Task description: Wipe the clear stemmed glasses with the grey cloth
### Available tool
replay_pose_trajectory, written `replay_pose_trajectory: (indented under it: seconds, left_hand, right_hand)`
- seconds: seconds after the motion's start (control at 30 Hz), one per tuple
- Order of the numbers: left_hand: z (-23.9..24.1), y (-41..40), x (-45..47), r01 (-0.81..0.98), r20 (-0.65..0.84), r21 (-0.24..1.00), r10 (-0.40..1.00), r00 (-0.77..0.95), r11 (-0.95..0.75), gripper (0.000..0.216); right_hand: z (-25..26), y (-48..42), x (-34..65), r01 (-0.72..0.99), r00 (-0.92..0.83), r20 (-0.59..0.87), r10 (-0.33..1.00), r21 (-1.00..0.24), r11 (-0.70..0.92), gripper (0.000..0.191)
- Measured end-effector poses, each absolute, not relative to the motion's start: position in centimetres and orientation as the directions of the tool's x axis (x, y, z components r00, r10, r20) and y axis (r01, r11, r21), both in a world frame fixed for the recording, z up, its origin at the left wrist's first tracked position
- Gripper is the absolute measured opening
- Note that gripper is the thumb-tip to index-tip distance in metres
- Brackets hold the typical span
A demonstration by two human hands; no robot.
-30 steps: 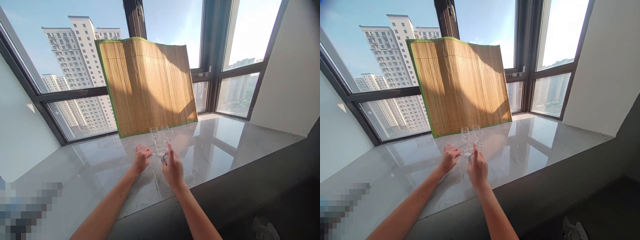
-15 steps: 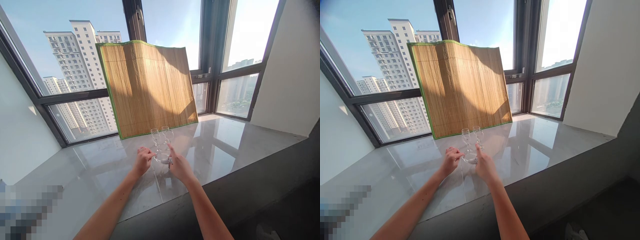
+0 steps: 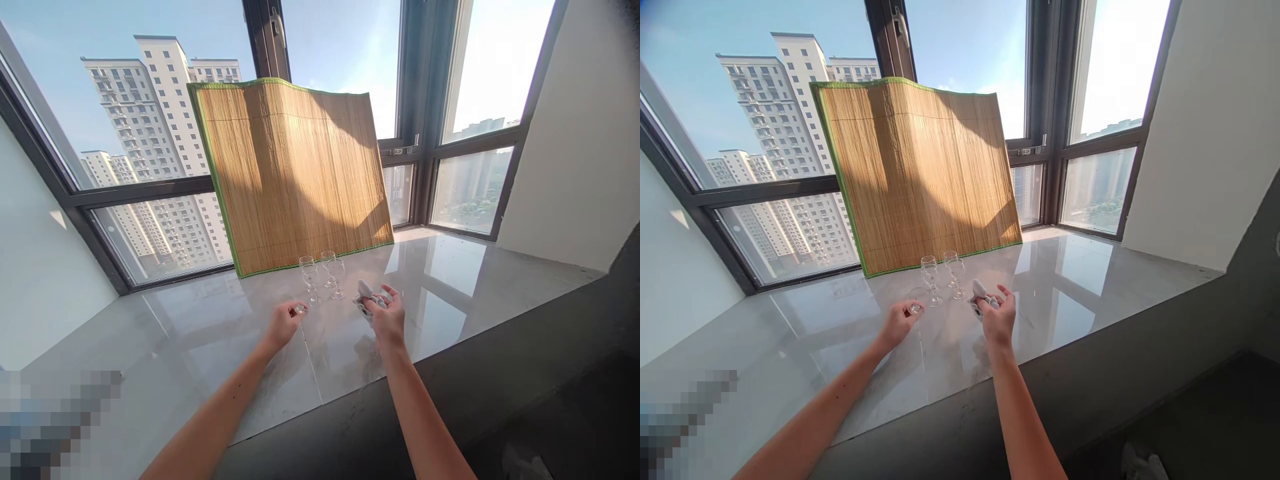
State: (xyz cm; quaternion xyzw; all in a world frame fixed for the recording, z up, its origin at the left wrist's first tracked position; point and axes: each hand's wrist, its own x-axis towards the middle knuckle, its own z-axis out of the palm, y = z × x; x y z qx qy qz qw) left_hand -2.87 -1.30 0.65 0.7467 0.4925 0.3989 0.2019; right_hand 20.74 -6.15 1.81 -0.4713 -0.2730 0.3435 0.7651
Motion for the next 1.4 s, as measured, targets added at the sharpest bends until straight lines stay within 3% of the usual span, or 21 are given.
replay_pose_trajectory:
  seconds: [0.1,0.37,0.53,0.63,0.77,0.87,1.07,1.2,1.3,1.4]
  left_hand:
    - [0.0,-0.8,-2.7,0.451,0.296,0.809,0.925,0.24,-0.376,0.023]
    - [-0.6,0.0,-2.4,0.405,0.226,0.854,0.935,0.275,-0.326,0.024]
    - [-0.6,0.1,-2.6,0.342,0.155,0.901,0.935,0.319,-0.266,0.062]
    - [-0.8,0.3,-2.9,0.354,0.172,0.897,0.948,0.267,-0.263,0.069]
    - [-0.7,0.4,-3.3,0.541,0.314,0.769,0.938,0.144,-0.341,0.035]
    - [-0.4,0.1,-3.5,0.688,0.351,0.6,0.908,0.231,-0.407,0.016]
    - [0.2,-1.1,-3.2,0.61,0.342,0.489,0.78,0.524,-0.624,0.024]
    - [0.3,-1.5,-3.0,0.601,0.346,0.43,0.738,0.58,-0.674,0.028]
    - [0.6,-1.8,-2.8,0.654,0.327,0.36,0.747,0.579,-0.665,0.038]
    - [1.2,-2.4,-2.4,0.702,0.233,0.268,0.751,0.617,-0.66,0.05]
  right_hand:
    - [1.2,-5.8,21.2,-0.249,0.633,0.082,0.77,-0.92,0.302,0.073]
    - [0.9,-5.7,21.3,-0.1,0.597,0.132,0.791,-0.967,0.236,0.074]
    - [0.4,-5.7,21.4,0.203,0.563,0.28,0.777,-0.959,0.198,0.082]
    - [0.3,-5.6,21.3,0.293,0.534,0.347,0.771,-0.931,0.216,0.083]
    - [0.9,-6.1,20.9,0.377,0.489,0.418,0.766,-0.893,0.246,0.083]
    - [1.6,-6.8,20.3,0.464,0.439,0.489,0.754,-0.842,0.276,0.085]
    - [3.7,-8.9,17.9,0.597,0.303,0.734,0.608,-0.644,0.48,0.081]
    - [5.5,-10.3,16.8,0.588,0.207,0.819,0.535,-0.541,0.601,0.083]
    - [5.7,-10.2,16.9,0.551,0.239,0.805,0.543,-0.573,0.607,0.081]
    - [4.4,-8.9,17.6,0.54,0.32,0.722,0.614,-0.671,0.507,0.075]
